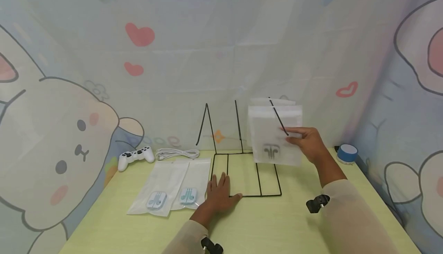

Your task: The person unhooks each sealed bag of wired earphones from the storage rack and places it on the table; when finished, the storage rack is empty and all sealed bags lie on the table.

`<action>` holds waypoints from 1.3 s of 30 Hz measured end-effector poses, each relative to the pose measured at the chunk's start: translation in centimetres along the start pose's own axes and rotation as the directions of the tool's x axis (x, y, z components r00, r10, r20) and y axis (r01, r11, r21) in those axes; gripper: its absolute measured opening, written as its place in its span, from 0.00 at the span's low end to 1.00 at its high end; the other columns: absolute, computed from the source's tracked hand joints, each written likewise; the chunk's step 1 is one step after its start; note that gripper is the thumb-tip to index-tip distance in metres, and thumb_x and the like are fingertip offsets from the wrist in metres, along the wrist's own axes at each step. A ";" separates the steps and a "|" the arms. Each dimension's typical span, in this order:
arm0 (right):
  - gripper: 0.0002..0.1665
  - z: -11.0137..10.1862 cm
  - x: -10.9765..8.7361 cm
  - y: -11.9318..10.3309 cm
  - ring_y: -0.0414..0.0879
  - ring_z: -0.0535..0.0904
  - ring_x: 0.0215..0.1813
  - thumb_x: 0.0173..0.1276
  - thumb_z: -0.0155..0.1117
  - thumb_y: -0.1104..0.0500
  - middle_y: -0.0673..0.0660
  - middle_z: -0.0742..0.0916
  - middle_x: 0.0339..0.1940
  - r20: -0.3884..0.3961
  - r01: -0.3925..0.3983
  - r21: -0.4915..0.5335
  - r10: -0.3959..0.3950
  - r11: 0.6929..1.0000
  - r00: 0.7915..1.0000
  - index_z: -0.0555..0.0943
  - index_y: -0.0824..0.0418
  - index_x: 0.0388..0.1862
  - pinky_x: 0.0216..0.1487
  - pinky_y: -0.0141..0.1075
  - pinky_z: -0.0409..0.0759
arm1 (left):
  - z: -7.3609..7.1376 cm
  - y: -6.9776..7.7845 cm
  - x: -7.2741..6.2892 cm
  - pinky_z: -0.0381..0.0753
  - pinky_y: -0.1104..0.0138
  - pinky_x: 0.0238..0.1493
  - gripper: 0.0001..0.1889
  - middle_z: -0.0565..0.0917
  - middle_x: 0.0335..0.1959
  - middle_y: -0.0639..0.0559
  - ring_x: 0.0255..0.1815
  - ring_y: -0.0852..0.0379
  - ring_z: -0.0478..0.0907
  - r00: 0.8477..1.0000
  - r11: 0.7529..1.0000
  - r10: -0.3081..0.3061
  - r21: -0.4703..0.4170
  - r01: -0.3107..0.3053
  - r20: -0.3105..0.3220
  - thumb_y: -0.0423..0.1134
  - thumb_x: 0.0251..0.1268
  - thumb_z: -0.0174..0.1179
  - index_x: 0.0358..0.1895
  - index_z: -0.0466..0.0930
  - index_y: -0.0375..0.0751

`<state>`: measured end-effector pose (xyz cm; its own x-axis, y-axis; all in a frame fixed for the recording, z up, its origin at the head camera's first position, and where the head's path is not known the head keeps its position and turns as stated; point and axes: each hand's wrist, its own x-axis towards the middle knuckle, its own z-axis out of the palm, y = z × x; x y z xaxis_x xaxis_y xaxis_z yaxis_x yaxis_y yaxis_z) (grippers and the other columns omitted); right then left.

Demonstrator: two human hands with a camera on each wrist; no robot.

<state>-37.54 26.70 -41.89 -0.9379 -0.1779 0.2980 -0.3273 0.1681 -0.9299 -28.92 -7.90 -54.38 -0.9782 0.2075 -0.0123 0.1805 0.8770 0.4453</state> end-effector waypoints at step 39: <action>0.25 -4.0 -5.2 -2.8 0.42 0.95 0.50 0.68 0.65 0.85 0.50 0.96 0.52 0.252 0.178 0.195 -0.225 0.964 0.941 0.88 0.73 0.61 0.47 0.35 0.92 | 0.3 -0.2 0.4 0.50 0.35 0.88 0.48 0.59 0.89 0.36 0.91 0.26 0.48 1.000 0.999 -0.013 0.050 0.013 -0.016 0.64 0.77 0.59 0.85 0.60 0.31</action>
<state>-32.23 31.01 -39.98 -0.7800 -0.4497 0.4351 -0.4603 -0.0587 -0.8858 -29.28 -7.88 -54.76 -0.9819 0.1896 -0.0036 0.1723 0.9002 0.4000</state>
